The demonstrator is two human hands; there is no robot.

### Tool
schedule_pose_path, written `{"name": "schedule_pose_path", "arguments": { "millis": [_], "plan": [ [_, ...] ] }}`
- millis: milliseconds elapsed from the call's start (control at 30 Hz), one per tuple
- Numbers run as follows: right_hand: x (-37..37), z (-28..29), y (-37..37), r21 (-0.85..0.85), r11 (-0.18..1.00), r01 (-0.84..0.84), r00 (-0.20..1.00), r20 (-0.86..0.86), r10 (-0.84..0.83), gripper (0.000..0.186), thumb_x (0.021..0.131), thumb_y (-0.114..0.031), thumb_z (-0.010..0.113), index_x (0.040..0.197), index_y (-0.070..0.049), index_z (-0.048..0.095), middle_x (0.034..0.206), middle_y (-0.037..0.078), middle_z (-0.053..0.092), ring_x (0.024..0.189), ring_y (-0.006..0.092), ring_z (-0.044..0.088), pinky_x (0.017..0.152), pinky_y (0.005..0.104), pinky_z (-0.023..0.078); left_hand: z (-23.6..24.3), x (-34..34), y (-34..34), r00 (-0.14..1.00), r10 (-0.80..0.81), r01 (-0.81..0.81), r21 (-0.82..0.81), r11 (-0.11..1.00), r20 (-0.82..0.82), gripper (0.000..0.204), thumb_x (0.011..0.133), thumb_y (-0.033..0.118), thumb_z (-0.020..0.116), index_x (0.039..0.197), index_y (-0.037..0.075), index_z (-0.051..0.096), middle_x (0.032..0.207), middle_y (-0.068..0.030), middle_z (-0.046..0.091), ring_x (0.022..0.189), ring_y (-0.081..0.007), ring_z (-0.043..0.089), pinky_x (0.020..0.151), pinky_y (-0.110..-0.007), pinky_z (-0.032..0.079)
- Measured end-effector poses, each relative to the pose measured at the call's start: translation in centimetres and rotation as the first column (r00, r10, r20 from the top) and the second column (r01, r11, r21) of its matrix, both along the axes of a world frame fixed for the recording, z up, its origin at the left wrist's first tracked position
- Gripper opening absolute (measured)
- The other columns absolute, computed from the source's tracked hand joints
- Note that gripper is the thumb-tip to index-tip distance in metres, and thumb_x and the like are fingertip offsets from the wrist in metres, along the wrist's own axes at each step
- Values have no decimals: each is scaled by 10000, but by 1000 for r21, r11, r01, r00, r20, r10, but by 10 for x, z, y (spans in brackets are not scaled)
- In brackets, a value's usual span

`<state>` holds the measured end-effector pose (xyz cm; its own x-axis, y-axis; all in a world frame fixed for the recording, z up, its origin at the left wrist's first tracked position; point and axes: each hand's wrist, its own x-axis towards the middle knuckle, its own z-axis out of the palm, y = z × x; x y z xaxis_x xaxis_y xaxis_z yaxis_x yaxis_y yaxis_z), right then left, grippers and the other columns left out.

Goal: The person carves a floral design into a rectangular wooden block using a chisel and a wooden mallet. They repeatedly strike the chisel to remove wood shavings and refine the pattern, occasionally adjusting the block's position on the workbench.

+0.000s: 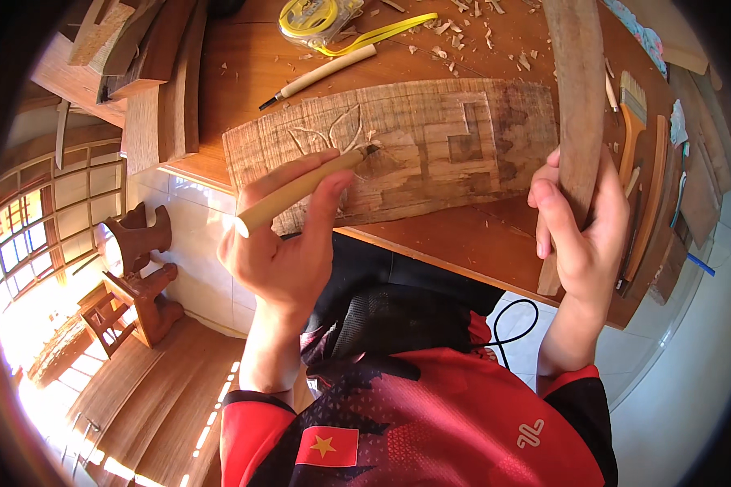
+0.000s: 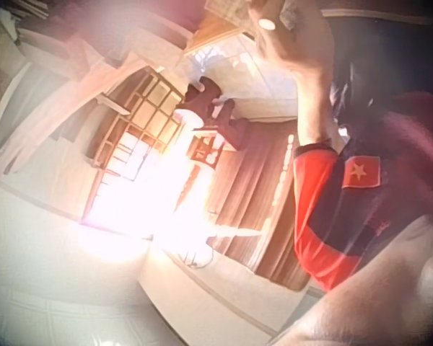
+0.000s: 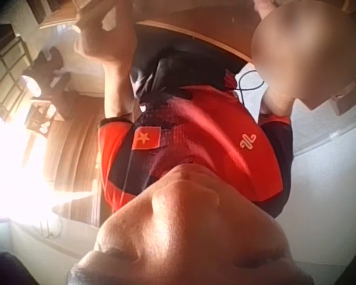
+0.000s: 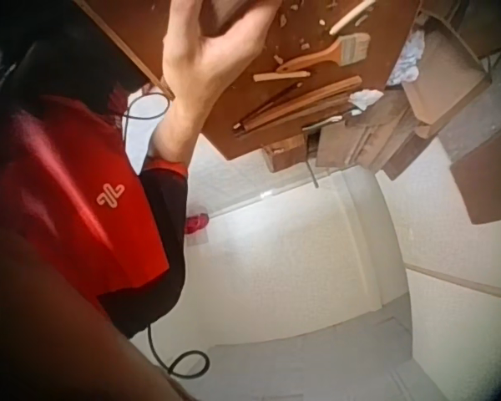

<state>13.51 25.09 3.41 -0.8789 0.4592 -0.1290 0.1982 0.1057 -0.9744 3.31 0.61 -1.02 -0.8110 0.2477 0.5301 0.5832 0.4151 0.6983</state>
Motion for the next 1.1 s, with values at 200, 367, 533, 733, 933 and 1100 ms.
{"name": "schedule_pose_path", "arguments": {
  "millis": [200,367,533,733,933,1100],
  "plan": [
    [5,1,0,74,996,-50,999,6,50,270,936,-162,763,1081,-8,595,776,-2,615,643,44,515,579,221,400,3,5,9,999,10,-11,-25,1000,-50,239,821,54,876,1008,38,728,958,-84,790,829,-199,770,716,-285,596],
    [5,13,2,148,980,-132,991,-1,134,310,952,-239,735,1097,4,609,772,21,610,686,85,527,622,255,414,16,-2,8,991,-70,51,-168,985,-112,240,806,33,874,996,50,728,918,-82,771,767,-221,745,665,-301,583],
    [2,27,3,217,948,-232,972,24,232,309,951,-221,720,1100,26,610,767,80,618,675,152,579,626,286,447,25,-7,14,990,-109,90,-192,977,-93,222,805,28,871,968,48,720,905,-75,757,766,-224,729,660,-315,572],
    [4,32,5,289,924,-251,963,-24,269,281,943,-181,731,1097,27,623,761,107,629,631,189,599,593,298,462,30,-8,17,990,-114,97,-190,977,-77,202,810,22,857,955,77,727,905,-60,750,764,-222,720,656,-322,561],
    [8,53,7,537,780,-321,902,-77,424,395,915,-260,727,1124,66,650,800,94,657,571,163,583,534,272,432,38,-11,22,993,-109,95,-247,964,-41,194,819,48,842,982,71,739,914,-78,752,786,-268,734,669,-339,564],
    [9,64,10,632,718,-291,821,-220,526,404,892,-248,748,1115,76,660,796,114,671,585,196,613,547,289,459,38,-13,11,993,-119,101,-417,903,-17,152,860,55,782,1009,75,805,883,-39,787,793,-180,749,765,-336,575]
  ]
}}
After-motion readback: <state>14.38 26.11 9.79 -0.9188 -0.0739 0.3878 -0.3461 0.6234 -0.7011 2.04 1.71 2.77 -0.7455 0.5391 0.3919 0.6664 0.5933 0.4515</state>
